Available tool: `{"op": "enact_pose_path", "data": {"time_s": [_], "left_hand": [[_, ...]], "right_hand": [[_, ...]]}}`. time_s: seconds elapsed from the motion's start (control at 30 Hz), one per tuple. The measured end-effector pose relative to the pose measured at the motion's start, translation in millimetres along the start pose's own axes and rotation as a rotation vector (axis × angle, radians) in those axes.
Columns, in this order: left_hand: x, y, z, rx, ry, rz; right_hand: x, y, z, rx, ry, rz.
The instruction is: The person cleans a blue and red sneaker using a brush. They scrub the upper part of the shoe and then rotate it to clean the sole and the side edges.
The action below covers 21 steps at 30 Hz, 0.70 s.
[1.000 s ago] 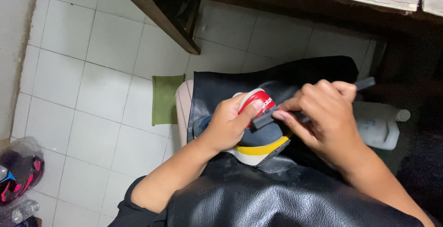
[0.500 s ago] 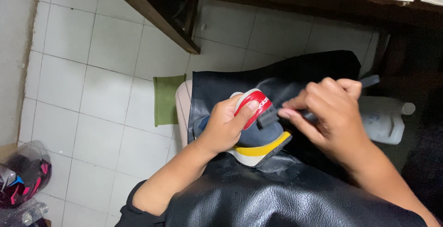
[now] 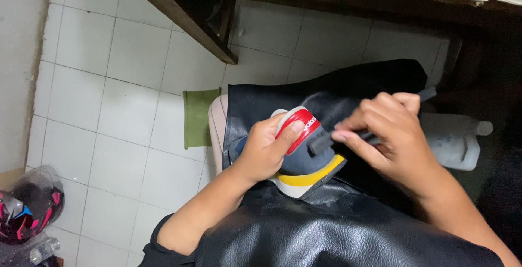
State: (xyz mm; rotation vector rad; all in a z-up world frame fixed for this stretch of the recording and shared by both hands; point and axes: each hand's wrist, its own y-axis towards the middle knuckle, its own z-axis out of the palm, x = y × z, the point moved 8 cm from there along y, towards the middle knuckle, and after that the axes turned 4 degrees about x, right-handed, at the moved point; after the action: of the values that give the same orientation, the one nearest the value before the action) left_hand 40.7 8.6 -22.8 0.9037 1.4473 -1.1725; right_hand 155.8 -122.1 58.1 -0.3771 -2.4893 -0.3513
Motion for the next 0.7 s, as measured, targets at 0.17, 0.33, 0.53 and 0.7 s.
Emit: {"op": "enact_pose_path", "data": {"time_s": [0.17,0.33,0.53,0.7], "left_hand": [[-12,-2,-9,-0.004,-0.076,0.06],[-17,-14,-23,-0.025,-0.039,0.136],[-7,-21,-15,-0.011,-0.103,0.281],[22,-35,-21,-0.077,-0.38,0.191]], "right_hand": [[-5,-9,0,0.1,0.113,-0.034],[-1,-5,-4,-0.037,0.211,0.021],[28,11,-1,-0.072,0.108,0.007],[34,4,15,0.202,0.208,-0.221]]}}
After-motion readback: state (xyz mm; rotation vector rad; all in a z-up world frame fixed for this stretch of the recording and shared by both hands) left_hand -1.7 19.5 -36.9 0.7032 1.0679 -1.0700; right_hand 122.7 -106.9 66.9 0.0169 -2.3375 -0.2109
